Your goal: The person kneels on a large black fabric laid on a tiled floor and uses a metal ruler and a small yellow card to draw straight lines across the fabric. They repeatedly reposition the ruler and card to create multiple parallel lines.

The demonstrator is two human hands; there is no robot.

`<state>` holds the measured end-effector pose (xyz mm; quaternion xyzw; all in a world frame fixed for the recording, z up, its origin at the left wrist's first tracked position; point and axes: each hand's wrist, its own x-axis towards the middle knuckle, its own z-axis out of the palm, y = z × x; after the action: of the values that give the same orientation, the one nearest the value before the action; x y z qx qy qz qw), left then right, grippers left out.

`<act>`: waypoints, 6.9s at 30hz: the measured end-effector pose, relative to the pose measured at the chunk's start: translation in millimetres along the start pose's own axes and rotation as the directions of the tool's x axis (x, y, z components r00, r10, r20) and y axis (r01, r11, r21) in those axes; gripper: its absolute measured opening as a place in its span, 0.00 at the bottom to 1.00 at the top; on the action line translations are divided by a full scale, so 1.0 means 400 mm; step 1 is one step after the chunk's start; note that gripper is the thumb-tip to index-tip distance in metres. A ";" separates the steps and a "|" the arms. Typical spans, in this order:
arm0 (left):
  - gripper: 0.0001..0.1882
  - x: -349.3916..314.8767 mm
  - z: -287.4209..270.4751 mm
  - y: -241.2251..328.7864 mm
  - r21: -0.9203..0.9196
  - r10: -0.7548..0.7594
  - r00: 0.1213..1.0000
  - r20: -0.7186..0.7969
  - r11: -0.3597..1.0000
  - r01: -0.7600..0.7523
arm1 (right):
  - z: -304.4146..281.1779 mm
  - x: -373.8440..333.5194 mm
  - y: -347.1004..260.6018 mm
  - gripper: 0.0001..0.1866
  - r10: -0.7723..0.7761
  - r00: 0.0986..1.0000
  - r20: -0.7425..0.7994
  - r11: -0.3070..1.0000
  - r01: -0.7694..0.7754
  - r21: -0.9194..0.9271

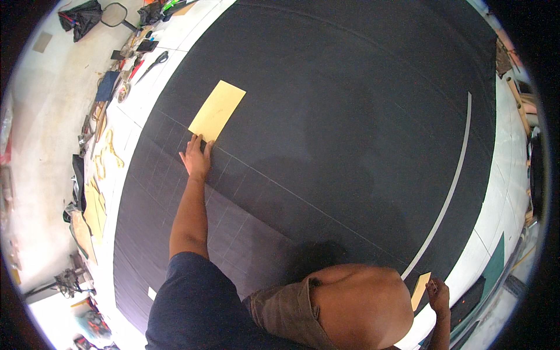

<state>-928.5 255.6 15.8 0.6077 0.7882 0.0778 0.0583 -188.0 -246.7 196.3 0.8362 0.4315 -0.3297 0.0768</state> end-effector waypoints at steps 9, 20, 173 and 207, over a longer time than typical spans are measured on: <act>0.32 0.011 0.018 -0.005 -0.089 -0.029 0.998 -0.048 0.996 0.024 | -0.005 0.027 -0.037 0.19 0.023 1.000 0.002 0.999 -0.023 0.039; 0.31 0.206 -0.017 -0.126 0.070 -0.232 0.972 -0.042 0.970 0.234 | -0.037 0.043 -0.160 0.17 0.023 1.000 0.008 0.996 -0.023 0.086; 0.72 -0.685 0.210 1.723 -0.321 0.871 -0.047 0.490 0.131 -0.938 | -0.141 0.875 -0.124 0.17 0.495 0.650 -0.577 0.746 0.024 0.666; 0.75 -0.670 0.257 1.727 -0.224 0.891 -0.082 0.447 0.023 -0.974 | 0.433 0.054 -0.096 0.13 0.637 0.755 -0.158 0.449 -0.196 0.872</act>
<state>-185.7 174.1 48.0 0.9792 0.1006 -0.1231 0.1260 -292.6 -280.0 55.5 0.9072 0.0064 -0.2470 -0.3406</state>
